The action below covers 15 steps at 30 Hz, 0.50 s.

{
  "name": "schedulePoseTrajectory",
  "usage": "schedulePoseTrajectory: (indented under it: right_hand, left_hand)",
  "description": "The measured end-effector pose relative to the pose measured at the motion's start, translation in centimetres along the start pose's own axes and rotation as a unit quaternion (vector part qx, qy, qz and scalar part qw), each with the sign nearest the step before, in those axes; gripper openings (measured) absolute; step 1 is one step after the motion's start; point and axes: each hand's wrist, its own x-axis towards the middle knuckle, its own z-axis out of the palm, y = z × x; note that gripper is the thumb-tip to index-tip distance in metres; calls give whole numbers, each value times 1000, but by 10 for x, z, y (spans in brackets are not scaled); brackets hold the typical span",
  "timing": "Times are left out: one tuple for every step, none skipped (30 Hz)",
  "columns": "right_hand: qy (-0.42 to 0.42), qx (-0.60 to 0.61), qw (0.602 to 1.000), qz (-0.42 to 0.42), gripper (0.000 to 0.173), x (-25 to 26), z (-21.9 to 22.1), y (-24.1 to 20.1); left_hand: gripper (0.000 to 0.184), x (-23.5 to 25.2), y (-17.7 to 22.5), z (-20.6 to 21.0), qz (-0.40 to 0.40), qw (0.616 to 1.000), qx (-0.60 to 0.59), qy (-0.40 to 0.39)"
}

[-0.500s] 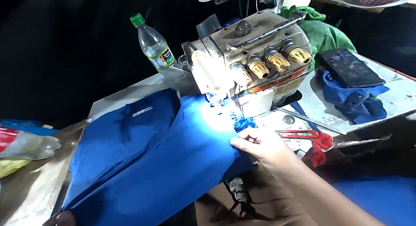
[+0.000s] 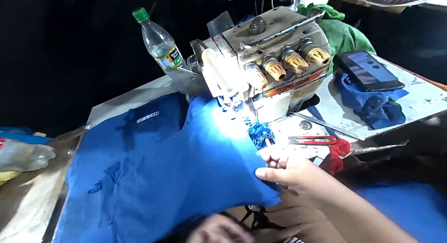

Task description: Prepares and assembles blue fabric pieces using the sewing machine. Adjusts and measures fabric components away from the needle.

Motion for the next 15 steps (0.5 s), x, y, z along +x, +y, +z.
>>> schedulePoseTrajectory:
  right_hand:
    - [-21, 29, 999, 24, 9, -5, -1, 0]
    - [-37, 43, 998, 42, 11, -8, -4, 1]
    - [-42, 48, 997, 54, 12, -12, -5, 3]
    - [-44, 44, 997, 54, 12, -15, -6, 5]
    - [-36, 31, 998, 47, 12, -18, -6, 5]
    - [-26, 15, 999, 41, 11, -21, -6, 5]
    - [-14, -1, 999, 38, 10, -23, -6, 5]
    - [0, -18, 999, 38, 9, -23, -5, 5]
    - [12, -38, 998, 39, 9, -23, -5, 5]
    - [21, -55, 997, 39, 10, -22, -5, 6]
    - [28, -63, 997, 40, 11, -22, -5, 7]
    - [33, -67, 996, 41, 12, -21, -5, 9]
    - [36, -68, 996, 43, 15, -19, -4, 9]
    - [39, -71, 996, 49, 17, -18, -4, 10]
    - [40, -75, 995, 55, 18, -18, -4, 10]
  left_hand:
    - [46, 10, -28, 24, -30, 992, -119, -20]
    - [55, 20, -50, 42, -30, 973, -227, 1]
    - [62, 28, -60, 54, -6, 952, -305, 41]
    - [64, 35, -60, 61, 33, 928, -361, 89]
    - [56, 40, -52, 67, 67, 903, -393, 163]
    - [44, 45, -40, 73, 85, 877, -399, 254]
    - [32, 49, -30, 77, 90, 854, -379, 344]
    - [19, 53, -23, 79, 79, 840, -334, 421]
    - [14, 55, -18, 77, 61, 830, -289, 473]
    - [12, 55, -17, 75, 51, 826, -250, 502]
    - [12, 54, -16, 73, 53, 825, -220, 518]
    - [13, 54, -17, 70, 62, 825, -199, 526]
    - [13, 53, -17, 68, 71, 825, -182, 530]
    - [12, 52, -17, 67, 77, 826, -167, 533]
    - [12, 52, -17, 67, 80, 827, -154, 534]
